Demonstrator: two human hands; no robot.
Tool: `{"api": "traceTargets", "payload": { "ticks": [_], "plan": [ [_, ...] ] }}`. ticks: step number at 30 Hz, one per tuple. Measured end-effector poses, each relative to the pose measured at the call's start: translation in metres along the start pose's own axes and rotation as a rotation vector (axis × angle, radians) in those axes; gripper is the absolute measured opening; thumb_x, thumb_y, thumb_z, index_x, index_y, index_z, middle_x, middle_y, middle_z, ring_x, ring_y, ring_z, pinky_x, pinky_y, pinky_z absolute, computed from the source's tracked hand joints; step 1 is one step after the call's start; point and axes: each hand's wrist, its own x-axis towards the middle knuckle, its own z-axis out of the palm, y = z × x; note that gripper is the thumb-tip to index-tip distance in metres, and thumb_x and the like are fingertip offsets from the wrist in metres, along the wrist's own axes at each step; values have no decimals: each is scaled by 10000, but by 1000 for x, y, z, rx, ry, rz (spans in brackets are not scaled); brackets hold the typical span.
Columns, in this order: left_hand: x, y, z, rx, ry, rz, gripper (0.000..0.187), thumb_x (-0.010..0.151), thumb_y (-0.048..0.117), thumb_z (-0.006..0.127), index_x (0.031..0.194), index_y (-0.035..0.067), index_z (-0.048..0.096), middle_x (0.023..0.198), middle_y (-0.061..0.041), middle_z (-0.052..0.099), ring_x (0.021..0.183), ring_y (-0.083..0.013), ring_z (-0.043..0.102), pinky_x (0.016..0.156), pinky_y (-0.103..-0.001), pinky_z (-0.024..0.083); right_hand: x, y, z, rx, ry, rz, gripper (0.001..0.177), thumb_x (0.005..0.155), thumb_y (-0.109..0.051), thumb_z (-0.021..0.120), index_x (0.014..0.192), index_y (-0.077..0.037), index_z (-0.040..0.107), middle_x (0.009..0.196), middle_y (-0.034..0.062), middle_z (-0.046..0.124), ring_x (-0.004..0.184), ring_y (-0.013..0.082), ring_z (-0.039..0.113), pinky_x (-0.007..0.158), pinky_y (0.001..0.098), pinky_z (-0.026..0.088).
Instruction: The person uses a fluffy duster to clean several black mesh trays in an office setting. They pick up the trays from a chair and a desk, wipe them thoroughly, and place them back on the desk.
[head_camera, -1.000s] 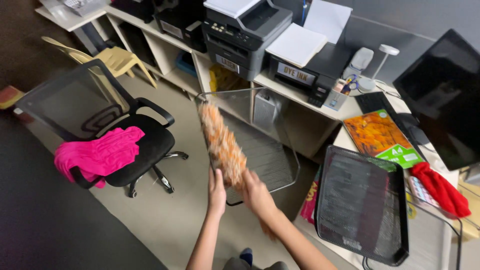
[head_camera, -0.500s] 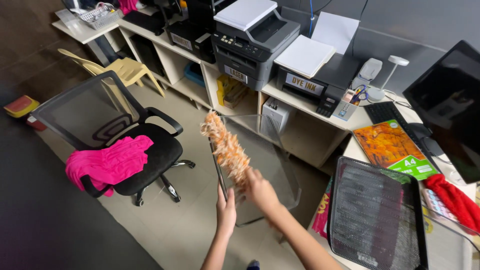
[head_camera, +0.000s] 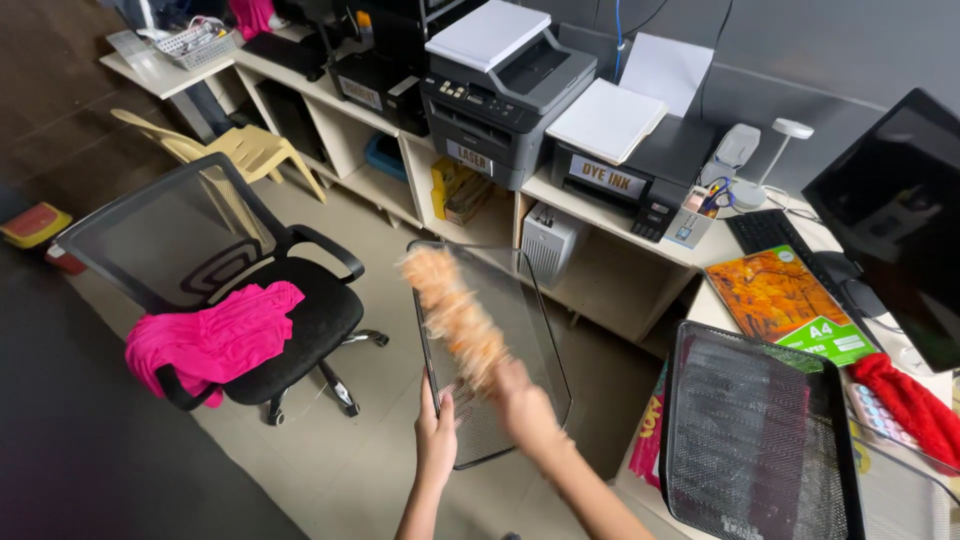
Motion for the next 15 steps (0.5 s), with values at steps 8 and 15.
{"api": "traceTargets", "payload": {
  "ticks": [8, 15],
  "plan": [
    [-22, 44, -26, -261, -38, 71, 609, 1042, 179, 392, 1623, 178, 209, 1372, -190, 635, 1128, -318, 722, 914, -416, 611, 7, 91, 7, -154, -20, 266, 346, 912, -75, 591, 1245, -68, 498, 1204, 232, 625, 731, 466, 700, 600, 530, 583],
    [-9, 41, -44, -378, 29, 259, 599, 1065, 155, 385, 1629, 110, 189, 1409, -223, 596, 1175, -355, 682, 963, -452, 568, -40, 71, 19, -140, -59, 281, 491, 908, -117, 589, 1361, -26, 423, 1250, 272, 572, 690, 468, 697, 573, 514, 591]
  ]
}}
